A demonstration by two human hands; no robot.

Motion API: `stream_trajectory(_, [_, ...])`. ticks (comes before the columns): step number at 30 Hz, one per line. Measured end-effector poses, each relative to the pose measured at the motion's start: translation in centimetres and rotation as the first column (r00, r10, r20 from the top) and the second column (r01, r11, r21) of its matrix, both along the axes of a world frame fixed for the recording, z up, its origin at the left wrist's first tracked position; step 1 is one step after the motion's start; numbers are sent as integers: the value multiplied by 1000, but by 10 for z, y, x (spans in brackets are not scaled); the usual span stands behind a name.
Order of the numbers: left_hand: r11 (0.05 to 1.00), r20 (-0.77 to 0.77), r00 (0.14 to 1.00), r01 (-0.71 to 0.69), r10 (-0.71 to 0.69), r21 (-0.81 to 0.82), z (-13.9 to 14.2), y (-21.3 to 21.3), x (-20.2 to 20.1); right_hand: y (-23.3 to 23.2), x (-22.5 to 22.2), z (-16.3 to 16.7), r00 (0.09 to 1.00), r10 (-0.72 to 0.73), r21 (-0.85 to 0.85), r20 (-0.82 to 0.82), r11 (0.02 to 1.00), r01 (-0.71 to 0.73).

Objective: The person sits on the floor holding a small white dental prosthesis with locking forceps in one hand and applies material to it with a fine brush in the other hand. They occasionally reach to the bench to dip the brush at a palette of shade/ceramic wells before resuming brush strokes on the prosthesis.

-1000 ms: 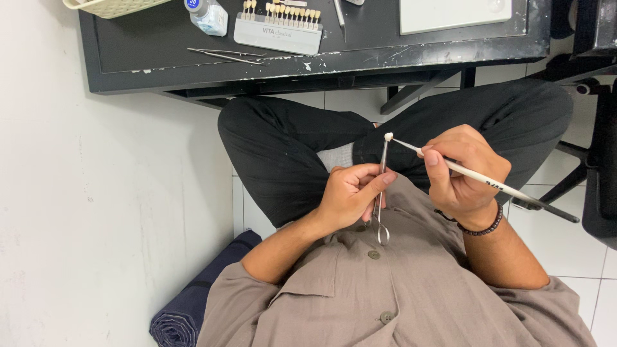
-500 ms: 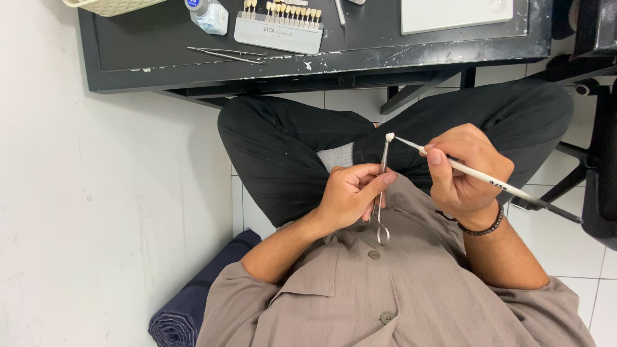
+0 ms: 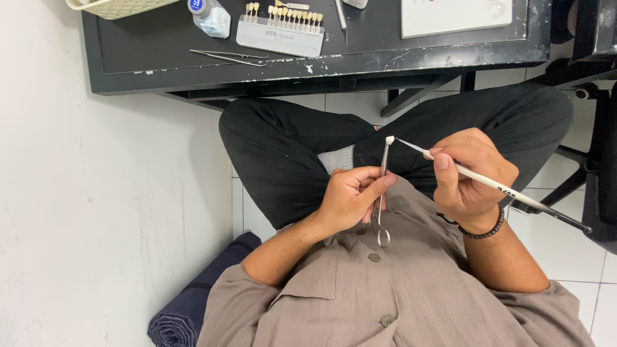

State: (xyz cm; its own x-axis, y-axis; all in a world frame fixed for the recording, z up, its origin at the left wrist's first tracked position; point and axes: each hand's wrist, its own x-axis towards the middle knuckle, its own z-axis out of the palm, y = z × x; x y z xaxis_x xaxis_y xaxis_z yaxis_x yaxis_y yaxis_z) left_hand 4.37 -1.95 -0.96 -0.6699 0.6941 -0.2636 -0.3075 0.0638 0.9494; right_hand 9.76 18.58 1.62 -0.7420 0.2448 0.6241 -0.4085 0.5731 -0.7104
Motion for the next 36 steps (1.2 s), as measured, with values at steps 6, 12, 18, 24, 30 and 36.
stream_trajectory(6, [1000, -49, 999, 19, -19, 8, -3, -1, -1, 1, -3, -3, 1000, 18, 17, -19, 1000, -17])
stream_trajectory(12, [1000, 3, 1000, 2, -2, -15, -1, -2, 0, 1, 0, -2, 1000, 6, -10, -7, 1000, -7])
stream_trajectory(18, [1000, -27, 1000, 4, -4, -12, -2, -1, 1, 1, -1, -2, 1000, 13, -2, -3, 1000, -13])
stream_trajectory(24, [1000, -1, 1000, -5, 5, -4, -3, -1, 2, 1, 0, -1, 1000, 8, -3, 16, 1000, -8])
stream_trajectory(30, [1000, 9, 1000, 2, -2, -10, -3, -2, 2, -1, -2, -2, 1000, 20, 1, 25, 1000, -20])
stream_trajectory(36, [1000, -40, 999, 3, -2, 28, -4, -1, 2, 0, 1, -3, 999, 41, -15, 26, 999, -40])
